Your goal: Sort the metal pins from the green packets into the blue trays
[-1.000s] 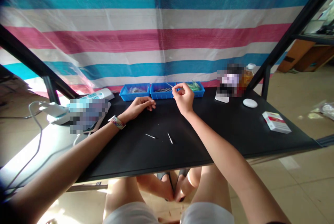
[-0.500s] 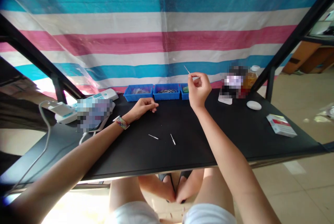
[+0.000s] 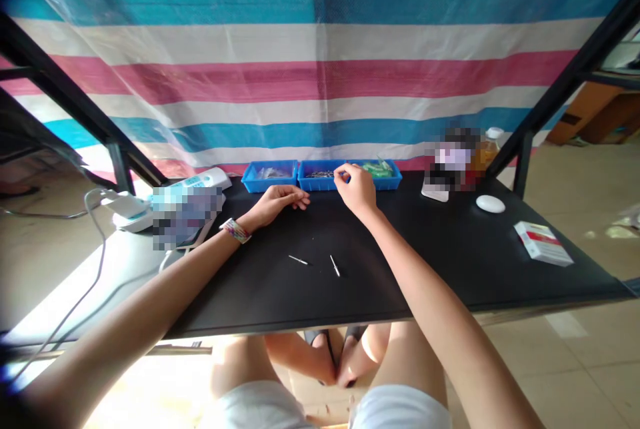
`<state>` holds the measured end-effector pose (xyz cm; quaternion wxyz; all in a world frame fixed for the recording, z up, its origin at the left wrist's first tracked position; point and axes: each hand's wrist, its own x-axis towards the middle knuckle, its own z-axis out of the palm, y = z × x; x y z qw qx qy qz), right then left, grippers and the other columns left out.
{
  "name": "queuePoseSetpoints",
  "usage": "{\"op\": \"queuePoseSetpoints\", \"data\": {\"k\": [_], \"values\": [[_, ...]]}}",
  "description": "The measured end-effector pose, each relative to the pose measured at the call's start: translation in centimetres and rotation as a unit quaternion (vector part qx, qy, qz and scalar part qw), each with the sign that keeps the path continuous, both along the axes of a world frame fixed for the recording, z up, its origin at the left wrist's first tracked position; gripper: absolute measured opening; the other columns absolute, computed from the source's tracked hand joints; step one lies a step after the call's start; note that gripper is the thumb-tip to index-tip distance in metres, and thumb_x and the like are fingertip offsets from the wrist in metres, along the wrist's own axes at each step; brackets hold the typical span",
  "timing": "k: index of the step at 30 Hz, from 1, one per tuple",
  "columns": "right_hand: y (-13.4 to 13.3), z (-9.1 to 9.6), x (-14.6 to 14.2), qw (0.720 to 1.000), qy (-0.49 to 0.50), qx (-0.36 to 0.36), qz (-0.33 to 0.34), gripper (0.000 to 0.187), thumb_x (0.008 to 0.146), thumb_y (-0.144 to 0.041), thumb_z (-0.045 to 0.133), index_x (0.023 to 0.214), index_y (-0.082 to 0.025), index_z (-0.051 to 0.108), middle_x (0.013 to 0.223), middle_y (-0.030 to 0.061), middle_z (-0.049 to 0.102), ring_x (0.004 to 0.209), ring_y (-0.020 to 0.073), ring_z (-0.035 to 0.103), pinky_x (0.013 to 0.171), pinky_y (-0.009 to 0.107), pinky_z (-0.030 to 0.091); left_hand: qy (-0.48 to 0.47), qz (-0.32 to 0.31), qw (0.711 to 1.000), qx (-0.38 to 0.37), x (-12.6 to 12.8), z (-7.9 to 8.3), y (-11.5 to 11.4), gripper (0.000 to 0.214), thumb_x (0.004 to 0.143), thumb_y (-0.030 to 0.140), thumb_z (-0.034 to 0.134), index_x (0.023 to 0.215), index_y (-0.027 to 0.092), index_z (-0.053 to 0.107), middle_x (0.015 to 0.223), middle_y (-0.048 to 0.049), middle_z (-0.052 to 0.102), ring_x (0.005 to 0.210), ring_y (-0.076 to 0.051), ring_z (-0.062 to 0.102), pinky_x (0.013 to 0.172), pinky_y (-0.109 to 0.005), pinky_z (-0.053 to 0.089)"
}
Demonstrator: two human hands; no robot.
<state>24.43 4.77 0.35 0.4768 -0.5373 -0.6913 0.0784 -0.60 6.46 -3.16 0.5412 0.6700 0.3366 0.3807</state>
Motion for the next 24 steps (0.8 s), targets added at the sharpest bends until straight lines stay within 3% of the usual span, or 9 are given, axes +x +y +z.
{"op": "queuePoseSetpoints", "data": {"k": [4, 8, 11, 14, 17, 19, 24], "values": [[-3.8, 0.1, 0.7, 0.986, -0.018, -0.127, 0.111, 0.015, 0.087, -0.028, 0.066, 0.077, -0.02, 0.073, 0.076, 0.0027, 0.074, 0.072, 0.019, 0.067, 0.069, 0.029, 0.046, -0.006, 0.01, 1.0, 0.0, 0.1, -0.1, -0.1, 0.041, 0.078, 0.05, 0.087, 0.078, 0.015, 0.066, 0.074, -0.0036, 0.073, 0.064, -0.013, 0.066, 0.064, -0.025, 0.049], [-9.3, 1.2, 1.1, 0.965, -0.094, -0.23, 0.082, 0.026, 0.085, -0.041, 0.073, 0.07, -0.022, 0.063, 0.066, -0.0004, 0.067, 0.062, 0.0156, 0.059, 0.06, 0.027, 0.037, 0.003, 0.038, 0.999, 0.001, 0.2, -0.1, -0.2, 0.047, 0.072, 0.049, 0.092, 0.067, 0.017, 0.057, 0.061, 0.0006, 0.066, 0.053, -0.01, 0.058, 0.057, -0.024, 0.046], [-13.3, 1.9, 0.7, 0.944, -0.159, -0.284, 0.06, 0.032, 0.081, -0.044, 0.078, 0.068, -0.023, 0.059, 0.068, -0.0014, 0.066, 0.06, 0.0145, 0.055, 0.057, 0.027, 0.033, 0.005, 0.021, 1.0, 0.015, 0.1, 0.0, -0.1, 0.043, 0.079, 0.052, 0.086, 0.074, 0.015, 0.065, 0.069, -0.0044, 0.073, 0.062, -0.013, 0.065, 0.062, -0.025, 0.047], [-15.9, 1.9, 0.3, 0.93, -0.194, -0.305, 0.07, 0.027, 0.077, -0.036, 0.082, 0.07, -0.023, 0.059, 0.078, -0.0006, 0.069, 0.065, 0.0144, 0.058, 0.058, 0.027, 0.033, 0.005, -0.003, 1.0, 0.017, -0.1, 0.0, 0.1, 0.045, 0.084, 0.057, 0.08, 0.089, 0.013, 0.072, 0.088, -0.0111, 0.08, 0.076, -0.018, 0.074, 0.068, -0.026, 0.049], [-16.3, 1.1, 0.3, 0.932, -0.199, -0.288, 0.099, 0.017, 0.082, -0.024, 0.076, 0.073, -0.022, 0.061, 0.081, -0.0007, 0.069, 0.07, 0.014, 0.061, 0.062, 0.026, 0.035, 0.0, -0.007, 1.0, 0.016, 0.0, 0.0, 0.1, 0.045, 0.085, 0.056, 0.08, 0.094, 0.013, 0.072, 0.096, -0.0127, 0.081, 0.08, -0.019, 0.076, 0.07, -0.027, 0.05], [-15.5, 0.6, 0.5, 0.936, -0.204, -0.266, 0.107, 0.014, 0.085, -0.021, 0.073, 0.076, -0.022, 0.062, 0.082, -0.0003, 0.068, 0.071, 0.0138, 0.06, 0.063, 0.027, 0.036, 0.005, 0.0, 1.0, 0.023, 0.1, 0.0, 0.0, 0.041, 0.084, 0.052, 0.082, 0.088, 0.014, 0.07, 0.086, -0.0099, 0.08, 0.074, -0.017, 0.074, 0.067, -0.026, 0.049], [-10.9, -0.4, 0.7, 0.954, -0.162, -0.214, 0.137, 0.01, 0.089, -0.021, 0.069, 0.081, -0.021, 0.064, 0.089, 0.0022, 0.069, 0.076, 0.0148, 0.062, 0.065, 0.027, 0.039, -0.002, 0.023, 1.0, 0.011, 0.3, 0.1, -0.4, 0.046, 0.075, 0.048, 0.091, 0.069, 0.017, 0.057, 0.062, -0.0024, 0.071, 0.055, -0.013, 0.066, 0.058, -0.024, 0.045]]}}
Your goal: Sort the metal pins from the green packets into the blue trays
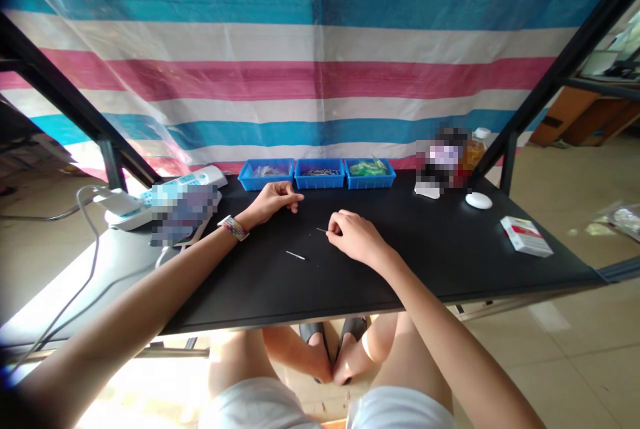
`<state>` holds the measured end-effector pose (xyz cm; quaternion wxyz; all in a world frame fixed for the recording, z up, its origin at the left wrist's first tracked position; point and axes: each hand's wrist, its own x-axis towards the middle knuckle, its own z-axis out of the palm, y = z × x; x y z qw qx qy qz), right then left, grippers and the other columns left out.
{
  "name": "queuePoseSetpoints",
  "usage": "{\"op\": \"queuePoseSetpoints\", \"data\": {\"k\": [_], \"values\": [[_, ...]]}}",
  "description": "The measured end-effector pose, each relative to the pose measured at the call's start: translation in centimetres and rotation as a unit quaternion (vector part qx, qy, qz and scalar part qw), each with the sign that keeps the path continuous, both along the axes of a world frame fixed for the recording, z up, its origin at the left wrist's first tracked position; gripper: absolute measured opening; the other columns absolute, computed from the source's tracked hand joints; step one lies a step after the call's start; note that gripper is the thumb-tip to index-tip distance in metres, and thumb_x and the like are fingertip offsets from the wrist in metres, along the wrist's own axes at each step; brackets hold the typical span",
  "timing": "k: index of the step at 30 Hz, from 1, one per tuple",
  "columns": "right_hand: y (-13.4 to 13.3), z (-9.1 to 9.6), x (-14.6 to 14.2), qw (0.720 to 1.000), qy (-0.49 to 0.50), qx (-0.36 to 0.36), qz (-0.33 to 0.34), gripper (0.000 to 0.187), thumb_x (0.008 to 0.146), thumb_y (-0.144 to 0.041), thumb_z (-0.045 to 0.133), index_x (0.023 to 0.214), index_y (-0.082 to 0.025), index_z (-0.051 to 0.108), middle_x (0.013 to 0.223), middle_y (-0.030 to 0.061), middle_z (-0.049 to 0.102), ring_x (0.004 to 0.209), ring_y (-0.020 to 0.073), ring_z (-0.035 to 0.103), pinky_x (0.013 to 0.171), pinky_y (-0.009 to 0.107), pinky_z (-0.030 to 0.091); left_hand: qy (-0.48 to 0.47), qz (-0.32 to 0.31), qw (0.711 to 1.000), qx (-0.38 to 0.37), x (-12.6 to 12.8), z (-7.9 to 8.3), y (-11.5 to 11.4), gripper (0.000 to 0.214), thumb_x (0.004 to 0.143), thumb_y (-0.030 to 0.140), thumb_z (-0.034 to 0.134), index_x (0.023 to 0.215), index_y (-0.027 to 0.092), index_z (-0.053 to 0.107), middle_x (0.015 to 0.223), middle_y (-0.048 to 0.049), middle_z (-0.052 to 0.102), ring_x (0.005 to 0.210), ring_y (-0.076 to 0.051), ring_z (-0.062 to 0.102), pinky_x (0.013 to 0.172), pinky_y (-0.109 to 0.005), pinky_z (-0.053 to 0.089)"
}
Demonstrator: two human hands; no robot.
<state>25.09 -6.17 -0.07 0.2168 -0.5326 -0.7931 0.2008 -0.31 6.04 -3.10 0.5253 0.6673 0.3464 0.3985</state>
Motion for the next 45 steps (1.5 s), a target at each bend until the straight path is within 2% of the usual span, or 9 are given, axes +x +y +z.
{"op": "queuePoseSetpoints", "data": {"k": [3, 8, 10, 13, 15, 19, 23, 30, 45], "values": [[3.8, -0.2, -0.5, 0.987, 0.142, -0.066, 0.036, 0.009, 0.091, -0.027, 0.066, 0.087, -0.02, 0.064, 0.085, 0.0023, 0.07, 0.065, 0.0131, 0.06, 0.059, 0.026, 0.042, -0.006, -0.001, 1.0, 0.0, -0.1, 0.1, 0.0, 0.046, 0.078, 0.052, 0.088, 0.072, 0.016, 0.061, 0.068, -0.0056, 0.075, 0.059, -0.015, 0.069, 0.059, -0.025, 0.046], [9.0, -0.7, -1.1, 0.905, 0.36, -0.202, 0.101, 0.029, 0.08, -0.041, 0.08, 0.089, -0.017, 0.067, 0.089, 0.0056, 0.075, 0.06, 0.0116, 0.06, 0.052, 0.024, 0.045, -0.01, -0.016, 1.0, -0.002, -0.2, 0.2, 0.2, 0.05, 0.084, 0.061, 0.08, 0.095, 0.013, 0.072, 0.098, -0.0141, 0.081, 0.08, -0.021, 0.078, 0.066, -0.027, 0.052], [10.0, -1.2, -0.8, 0.868, 0.433, -0.224, 0.095, 0.035, 0.073, -0.043, 0.087, 0.088, -0.017, 0.069, 0.084, 0.0034, 0.073, 0.06, 0.0103, 0.059, 0.053, 0.023, 0.046, -0.011, 0.01, 1.0, -0.011, -0.2, 0.1, 0.2, 0.052, 0.084, 0.065, 0.079, 0.089, 0.014, 0.071, 0.084, -0.0101, 0.079, 0.067, -0.018, 0.074, 0.059, -0.026, 0.05], [10.4, -2.3, -0.4, 0.834, 0.499, -0.222, 0.076, 0.036, 0.068, -0.041, 0.092, 0.086, -0.017, 0.071, 0.077, -0.0003, 0.069, 0.059, 0.0093, 0.058, 0.054, 0.022, 0.048, -0.001, 0.051, 0.998, -0.028, -0.1, 0.0, 0.1, 0.062, 0.09, 0.073, 0.066, 0.065, 0.017, 0.058, 0.051, -0.0006, 0.059, 0.038, -0.01, 0.051, 0.042, -0.024, 0.036], [10.3, -2.8, -0.2, 0.832, 0.509, -0.21, 0.072, 0.035, 0.068, -0.039, 0.093, 0.085, -0.017, 0.072, 0.073, -0.0015, 0.067, 0.059, 0.0093, 0.058, 0.055, 0.023, 0.049, -0.002, 0.035, 0.999, -0.029, -0.1, 0.1, 0.0, 0.058, 0.091, 0.07, 0.067, 0.069, 0.016, 0.06, 0.053, -0.0002, 0.059, 0.039, -0.01, 0.052, 0.043, -0.024, 0.036], [10.0, -2.9, -0.9, 0.841, 0.51, -0.177, 0.029, 0.037, 0.066, -0.041, 0.094, 0.086, -0.018, 0.074, 0.07, -0.0026, 0.066, 0.057, 0.0091, 0.057, 0.055, 0.023, 0.051, -0.002, -0.027, 1.0, -0.011, -0.1, 0.7, -0.3, 0.049, 0.086, 0.056, 0.08, 0.114, 0.017, 0.07, 0.091, -0.0051, 0.076, 0.066, -0.017, 0.073, 0.062, -0.026, 0.051], [9.7, -2.9, -1.9, 0.865, 0.484, -0.134, -0.001, 0.037, 0.066, -0.045, 0.091, 0.086, -0.018, 0.075, 0.074, -0.0004, 0.069, 0.06, 0.0116, 0.061, 0.055, 0.024, 0.052, 0.052, -0.049, 0.997, -0.001, 0.0, 0.9, -0.4, 0.058, 0.098, 0.066, 0.056, 0.094, 0.012, 0.077, 0.09, -0.0116, 0.077, 0.067, -0.017, 0.069, 0.066, -0.029, 0.051], [9.6, -3.4, -2.2, 0.883, 0.461, -0.09, 0.0, 0.03, 0.069, -0.04, 0.086, 0.085, -0.018, 0.073, 0.076, 0.0005, 0.069, 0.059, 0.0122, 0.061, 0.051, 0.025, 0.052, 0.081, -0.041, 0.996, 0.003, 0.1, 1.0, -0.5, 0.047, 0.089, 0.061, 0.071, 0.078, 0.015, 0.072, 0.074, -0.0059, 0.072, 0.067, -0.017, 0.065, 0.068, -0.028, 0.05], [9.5, -3.5, -2.2, 0.894, 0.443, -0.063, 0.01, 0.026, 0.073, -0.039, 0.084, 0.087, -0.019, 0.074, 0.08, 0.001, 0.071, 0.058, 0.0117, 0.061, 0.053, 0.025, 0.049, 0.075, -0.049, 0.996, 0.001, 0.1, 0.8, -0.3, 0.045, 0.089, 0.059, 0.072, 0.083, 0.014, 0.074, 0.08, -0.0067, 0.073, 0.069, -0.016, 0.067, 0.069, -0.028, 0.052]]}}
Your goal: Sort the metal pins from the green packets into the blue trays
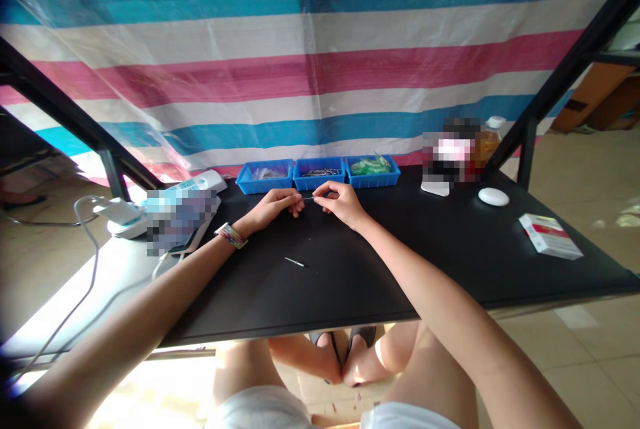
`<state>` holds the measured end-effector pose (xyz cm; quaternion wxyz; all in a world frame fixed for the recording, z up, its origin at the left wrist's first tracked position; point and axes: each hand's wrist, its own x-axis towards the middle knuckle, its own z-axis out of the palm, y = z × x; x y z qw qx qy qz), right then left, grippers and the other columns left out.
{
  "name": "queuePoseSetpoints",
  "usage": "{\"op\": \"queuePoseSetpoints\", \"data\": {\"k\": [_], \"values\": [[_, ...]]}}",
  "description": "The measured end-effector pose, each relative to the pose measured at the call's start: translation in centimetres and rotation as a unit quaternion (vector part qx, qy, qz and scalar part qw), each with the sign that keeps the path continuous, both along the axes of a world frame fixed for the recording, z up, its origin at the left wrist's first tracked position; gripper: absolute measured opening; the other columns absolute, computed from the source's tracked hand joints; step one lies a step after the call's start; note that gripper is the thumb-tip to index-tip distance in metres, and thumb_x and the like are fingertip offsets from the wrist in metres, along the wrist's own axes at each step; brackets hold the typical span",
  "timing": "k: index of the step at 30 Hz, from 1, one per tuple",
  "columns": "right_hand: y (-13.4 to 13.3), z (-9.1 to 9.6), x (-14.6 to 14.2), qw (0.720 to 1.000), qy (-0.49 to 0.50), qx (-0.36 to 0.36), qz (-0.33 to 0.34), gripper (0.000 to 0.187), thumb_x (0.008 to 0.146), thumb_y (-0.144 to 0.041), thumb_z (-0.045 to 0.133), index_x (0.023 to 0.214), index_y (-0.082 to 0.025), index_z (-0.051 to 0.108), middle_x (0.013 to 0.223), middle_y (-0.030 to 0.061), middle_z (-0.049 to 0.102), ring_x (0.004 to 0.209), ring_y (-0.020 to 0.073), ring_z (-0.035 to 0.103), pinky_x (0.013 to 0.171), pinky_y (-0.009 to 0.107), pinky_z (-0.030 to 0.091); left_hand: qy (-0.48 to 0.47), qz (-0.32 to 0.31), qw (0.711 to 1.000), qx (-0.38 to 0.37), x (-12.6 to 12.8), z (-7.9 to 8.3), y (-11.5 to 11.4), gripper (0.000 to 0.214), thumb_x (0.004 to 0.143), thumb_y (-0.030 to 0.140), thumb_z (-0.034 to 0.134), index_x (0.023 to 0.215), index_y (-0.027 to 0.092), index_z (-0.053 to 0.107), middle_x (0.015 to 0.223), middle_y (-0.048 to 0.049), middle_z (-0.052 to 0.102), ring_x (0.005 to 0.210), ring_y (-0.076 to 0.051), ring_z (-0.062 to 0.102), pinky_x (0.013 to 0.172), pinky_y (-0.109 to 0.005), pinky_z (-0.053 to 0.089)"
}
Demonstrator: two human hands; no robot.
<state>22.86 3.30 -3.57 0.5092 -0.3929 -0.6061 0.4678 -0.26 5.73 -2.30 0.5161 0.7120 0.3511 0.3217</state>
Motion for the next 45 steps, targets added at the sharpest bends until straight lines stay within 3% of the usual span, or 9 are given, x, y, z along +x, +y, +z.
{"op": "queuePoseSetpoints", "data": {"k": [10, 16, 22, 29, 33, 36, 38, 42, 45], "values": [[-0.2, 0.4, 0.0, 1.0, -0.002, -0.018, 0.01, 0.035, 0.07, -0.044, 0.087, 0.091, -0.02, 0.073, 0.084, 0.0006, 0.069, 0.059, 0.0117, 0.062, 0.053, 0.025, 0.052, -0.013, 0.016, 1.0, 0.009, -0.1, -0.2, 0.2, 0.041, 0.081, 0.054, 0.082, 0.085, 0.014, 0.073, 0.082, -0.0059, 0.072, 0.068, -0.015, 0.067, 0.066, -0.027, 0.052], [0.1, 0.6, 0.0, 0.999, 0.019, -0.049, 0.0, 0.033, 0.079, -0.051, 0.075, 0.082, -0.02, 0.066, 0.077, 0.001, 0.068, 0.054, 0.0115, 0.061, 0.048, 0.024, 0.05, -0.027, 0.031, 0.999, 0.011, -0.2, -0.3, 0.2, 0.035, 0.079, 0.047, 0.084, 0.085, 0.014, 0.074, 0.08, -0.0051, 0.072, 0.068, -0.015, 0.067, 0.067, -0.026, 0.052], [0.0, 0.5, 0.0, 0.998, 0.016, -0.049, 0.021, 0.028, 0.076, -0.044, 0.077, 0.086, -0.02, 0.067, 0.075, 0.0013, 0.071, 0.055, 0.0121, 0.062, 0.051, 0.023, 0.05, -0.027, 0.037, 0.999, 0.01, -0.2, -0.2, 0.0, 0.035, 0.075, 0.046, 0.087, 0.083, 0.015, 0.073, 0.078, -0.0041, 0.072, 0.068, -0.015, 0.066, 0.067, -0.027, 0.052], [-0.2, 1.5, -0.2, 1.0, 0.003, 0.013, -0.021, 0.028, 0.071, -0.04, 0.082, 0.077, -0.021, 0.062, 0.07, -0.0009, 0.063, 0.056, 0.0145, 0.062, 0.05, 0.027, 0.05, -0.025, 0.041, 0.999, 0.002, 0.0, -0.1, -0.1, 0.036, 0.073, 0.045, 0.089, 0.077, 0.015, 0.068, 0.071, -0.0019, 0.069, 0.065, -0.013, 0.063, 0.064, -0.026, 0.047], [-0.1, 4.3, 1.1, 0.98, -0.017, 0.122, -0.154, 0.022, 0.083, -0.041, 0.075, 0.084, -0.023, 0.063, 0.066, -0.0007, 0.061, 0.058, 0.0163, 0.061, 0.056, 0.029, 0.051, -0.005, 0.043, 0.999, 0.018, 0.1, -0.1, -0.1, 0.042, 0.075, 0.047, 0.088, 0.068, 0.017, 0.059, 0.062, 0.0, 0.066, 0.058, -0.011, 0.056, 0.058, -0.024, 0.039], [0.4, 6.0, 2.3, 0.937, -0.051, 0.2, -0.283, 0.022, 0.092, -0.044, 0.068, 0.096, -0.022, 0.067, 0.077, 0.0026, 0.066, 0.065, 0.0179, 0.062, 0.066, 0.032, 0.054, -0.002, 0.053, 0.998, 0.023, 0.3, -0.1, -0.2, 0.046, 0.072, 0.048, 0.09, 0.064, 0.018, 0.057, 0.059, 0.0008, 0.063, 0.055, -0.011, 0.054, 0.057, -0.025, 0.037], [1.1, 6.3, 2.7, 0.912, -0.085, 0.232, -0.328, 0.024, 0.097, -0.044, 0.062, 0.102, -0.022, 0.069, 0.089, 0.0059, 0.071, 0.07, 0.0186, 0.062, 0.072, 0.033, 0.054, -0.001, 0.055, 0.998, 0.022, 0.3, -0.1, -0.2, 0.047, 0.072, 0.049, 0.09, 0.063, 0.018, 0.057, 0.058, -0.0001, 0.064, 0.055, -0.011, 0.054, 0.057, -0.025, 0.036], [2.8, 5.2, 2.2, 0.908, -0.222, 0.234, -0.268, 0.018, 0.096, -0.032, 0.063, 0.098, -0.019, 0.075, 0.101, 0.0091, 0.075, 0.071, 0.0188, 0.061, 0.078, 0.033, 0.052, -0.014, 0.044, 0.999, 0.019, 0.1, -0.4, 0.1, 0.043, 0.077, 0.05, 0.087, 0.069, 0.016, 0.063, 0.065, -0.0047, 0.072, 0.058, -0.012, 0.059, 0.059, -0.025, 0.039], [2.7, 4.2, 1.6, 0.91, -0.265, 0.231, -0.221, 0.014, 0.093, -0.025, 0.064, 0.094, -0.018, 0.076, 0.104, 0.0091, 0.076, 0.068, 0.0175, 0.059, 0.076, 0.032, 0.049, -0.025, 0.032, 0.999, 0.008, -0.1, -0.7, 0.5, 0.04, 0.08, 0.05, 0.086, 0.077, 0.014, 0.068, 0.071, -0.0066, 0.075, 0.065, -0.014, 0.065, 0.064, -0.025, 0.045]]}}
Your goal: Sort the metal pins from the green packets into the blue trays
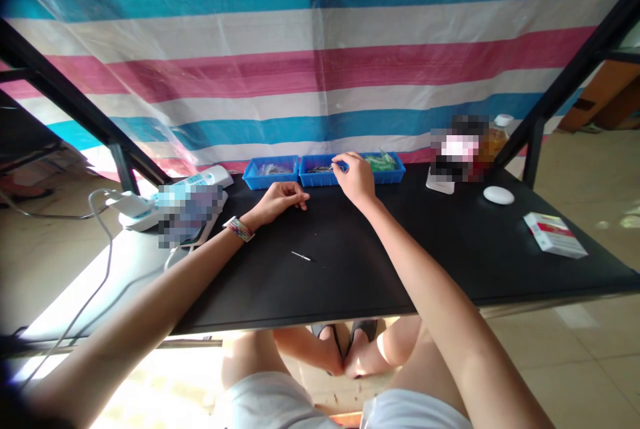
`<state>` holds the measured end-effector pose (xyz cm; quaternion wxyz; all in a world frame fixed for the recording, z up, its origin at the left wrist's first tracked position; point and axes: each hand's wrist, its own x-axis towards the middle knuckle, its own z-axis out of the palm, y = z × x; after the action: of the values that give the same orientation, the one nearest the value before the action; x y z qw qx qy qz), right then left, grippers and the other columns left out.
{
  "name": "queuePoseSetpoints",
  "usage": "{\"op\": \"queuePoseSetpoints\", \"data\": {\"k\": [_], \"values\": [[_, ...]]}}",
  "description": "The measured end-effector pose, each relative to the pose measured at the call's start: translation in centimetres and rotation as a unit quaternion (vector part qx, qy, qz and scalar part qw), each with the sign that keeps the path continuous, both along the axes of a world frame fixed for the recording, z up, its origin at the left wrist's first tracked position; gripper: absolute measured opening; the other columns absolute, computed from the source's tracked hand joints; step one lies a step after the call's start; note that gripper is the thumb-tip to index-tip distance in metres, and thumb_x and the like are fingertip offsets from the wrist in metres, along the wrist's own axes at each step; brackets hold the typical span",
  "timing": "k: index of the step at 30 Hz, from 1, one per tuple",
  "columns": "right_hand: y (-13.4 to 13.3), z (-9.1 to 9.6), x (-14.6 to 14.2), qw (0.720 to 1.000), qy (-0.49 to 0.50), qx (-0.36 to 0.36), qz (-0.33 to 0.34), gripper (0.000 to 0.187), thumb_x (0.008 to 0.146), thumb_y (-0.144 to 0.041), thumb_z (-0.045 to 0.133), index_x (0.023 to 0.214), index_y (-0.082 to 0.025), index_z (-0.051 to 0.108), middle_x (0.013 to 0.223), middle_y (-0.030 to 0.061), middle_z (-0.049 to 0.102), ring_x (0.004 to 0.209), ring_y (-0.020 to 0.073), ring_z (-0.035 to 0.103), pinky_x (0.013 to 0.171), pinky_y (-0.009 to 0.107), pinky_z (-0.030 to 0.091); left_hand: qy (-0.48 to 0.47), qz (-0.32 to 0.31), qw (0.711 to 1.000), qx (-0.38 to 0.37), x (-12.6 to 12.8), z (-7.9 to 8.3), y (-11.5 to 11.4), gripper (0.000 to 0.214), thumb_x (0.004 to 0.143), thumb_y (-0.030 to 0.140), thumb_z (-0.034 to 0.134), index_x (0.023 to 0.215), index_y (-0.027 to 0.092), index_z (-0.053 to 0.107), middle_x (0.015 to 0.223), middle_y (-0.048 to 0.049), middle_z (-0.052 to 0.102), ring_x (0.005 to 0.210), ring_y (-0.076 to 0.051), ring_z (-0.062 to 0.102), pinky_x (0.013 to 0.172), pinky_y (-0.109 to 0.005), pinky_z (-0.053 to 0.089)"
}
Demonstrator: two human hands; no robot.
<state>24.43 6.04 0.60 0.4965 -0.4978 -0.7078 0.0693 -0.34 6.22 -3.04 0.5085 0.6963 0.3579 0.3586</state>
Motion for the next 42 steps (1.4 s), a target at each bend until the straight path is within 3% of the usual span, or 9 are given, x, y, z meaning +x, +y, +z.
{"op": "queuePoseSetpoints", "data": {"k": [3, 5, 8, 11, 14, 18, 22, 28, 42], "values": [[-2.0, -0.2, -0.3, 1.0, 0.004, -0.011, 0.024, 0.014, 0.093, -0.023, 0.062, 0.088, -0.018, 0.075, 0.095, 0.0067, 0.075, 0.064, 0.0156, 0.056, 0.074, 0.031, 0.047, -0.012, -0.015, 1.0, -0.009, -0.1, -0.2, 0.2, 0.044, 0.084, 0.055, 0.081, 0.092, 0.012, 0.074, 0.088, -0.0095, 0.078, 0.072, -0.016, 0.07, 0.066, -0.026, 0.049], [-4.3, 0.1, -0.5, 0.99, -0.019, -0.079, 0.114, 0.011, 0.092, -0.023, 0.065, 0.087, -0.018, 0.074, 0.088, 0.0039, 0.074, 0.064, 0.0144, 0.057, 0.069, 0.029, 0.044, -0.021, -0.012, 1.0, -0.009, -0.1, -0.3, 0.3, 0.045, 0.085, 0.056, 0.079, 0.096, 0.012, 0.075, 0.093, -0.0096, 0.078, 0.073, -0.016, 0.071, 0.066, -0.026, 0.05], [-8.3, 0.5, -1.2, 0.946, -0.115, -0.195, 0.234, 0.008, 0.086, -0.027, 0.076, 0.084, -0.019, 0.075, 0.083, 0.001, 0.072, 0.069, 0.0135, 0.059, 0.067, 0.026, 0.042, -0.024, 0.013, 1.0, 0.0, -0.1, -0.4, 0.3, 0.041, 0.081, 0.052, 0.085, 0.081, 0.014, 0.068, 0.072, -0.0035, 0.073, 0.064, -0.013, 0.065, 0.063, -0.024, 0.047], [-11.6, 0.3, -2.3, 0.932, -0.185, -0.226, 0.216, 0.019, 0.076, -0.031, 0.087, 0.08, -0.02, 0.072, 0.083, 0.0001, 0.069, 0.072, 0.0137, 0.06, 0.065, 0.026, 0.039, -0.025, 0.035, 0.999, 0.007, -0.1, -0.5, 0.2, 0.044, 0.076, 0.047, 0.09, 0.069, 0.017, 0.059, 0.057, 0.0013, 0.065, 0.053, -0.01, 0.057, 0.057, -0.023, 0.041], [-12.8, -0.3, -3.0, 0.93, -0.199, -0.212, 0.226, 0.011, 0.079, -0.023, 0.082, 0.079, -0.02, 0.072, 0.086, -0.0007, 0.068, 0.072, 0.0123, 0.059, 0.065, 0.026, 0.037, -0.034, 0.028, 0.999, 0.004, -0.2, -0.5, 0.2, 0.042, 0.079, 0.048, 0.087, 0.07, 0.015, 0.063, 0.062, -0.0026, 0.07, 0.057, -0.012, 0.062, 0.059, -0.024, 0.045], [-10.5, -0.8, -2.8, 0.917, -0.16, -0.212, 0.297, 0.009, 0.082, -0.011, 0.073, 0.076, -0.018, 0.071, 0.086, 0.0001, 0.068, 0.071, 0.0111, 0.059, 0.066, 0.025, 0.041, -0.046, 0.004, 0.999, -0.002, -0.3, -0.3, 0.3, 0.042, 0.088, 0.051, 0.079, 0.101, 0.011, 0.077, 0.101, -0.014, 0.08, 0.077, -0.018, 0.075, 0.068, -0.027, 0.052], [-6.2, -1.1, -2.0, 0.897, -0.007, -0.289, 0.334, 0.007, 0.083, -0.022, 0.073, 0.083, -0.017, 0.068, 0.075, -0.0006, 0.067, 0.059, 0.0116, 0.06, 0.056, 0.024, 0.044, -0.07, 0.001, 0.998, -0.005, -0.3, -0.2, 0.3, 0.061, 0.09, 0.051, 0.077, 0.139, 0.015, 0.066, 0.12, -0.0153, 0.077, 0.082, -0.02, 0.077, 0.072, -0.029, 0.055], [-2.2, -3.0, -1.0, 0.907, 0.231, -0.243, 0.255, 0.027, 0.074, -0.039, 0.081, 0.08, -0.019, 0.064, 0.069, -0.0013, 0.066, 0.055, 0.0131, 0.062, 0.048, 0.024, 0.048, -0.032, -0.035, 0.998, -0.028, -0.1, 0.2, 0.0, 0.064, 0.098, 0.067, 0.056, 0.106, 0.008, 0.078, 0.088, -0.013, 0.077, 0.07, -0.017, 0.07, 0.068, -0.028, 0.054], [-2.6, -4.2, -1.0, 0.942, 0.17, -0.188, 0.221, 0.017, 0.076, -0.031, 0.077, 0.08, -0.02, 0.065, 0.064, -0.0021, 0.063, 0.055, 0.0138, 0.057, 0.051, 0.025, 0.041, 0.032, -0.041, 0.999, 0.0, 0.1, 0.2, -0.1, 0.046, 0.088, 0.059, 0.074, 0.088, 0.014, 0.072, 0.078, -0.0051, 0.072, 0.07, -0.015, 0.065, 0.07, -0.027, 0.053]]}}
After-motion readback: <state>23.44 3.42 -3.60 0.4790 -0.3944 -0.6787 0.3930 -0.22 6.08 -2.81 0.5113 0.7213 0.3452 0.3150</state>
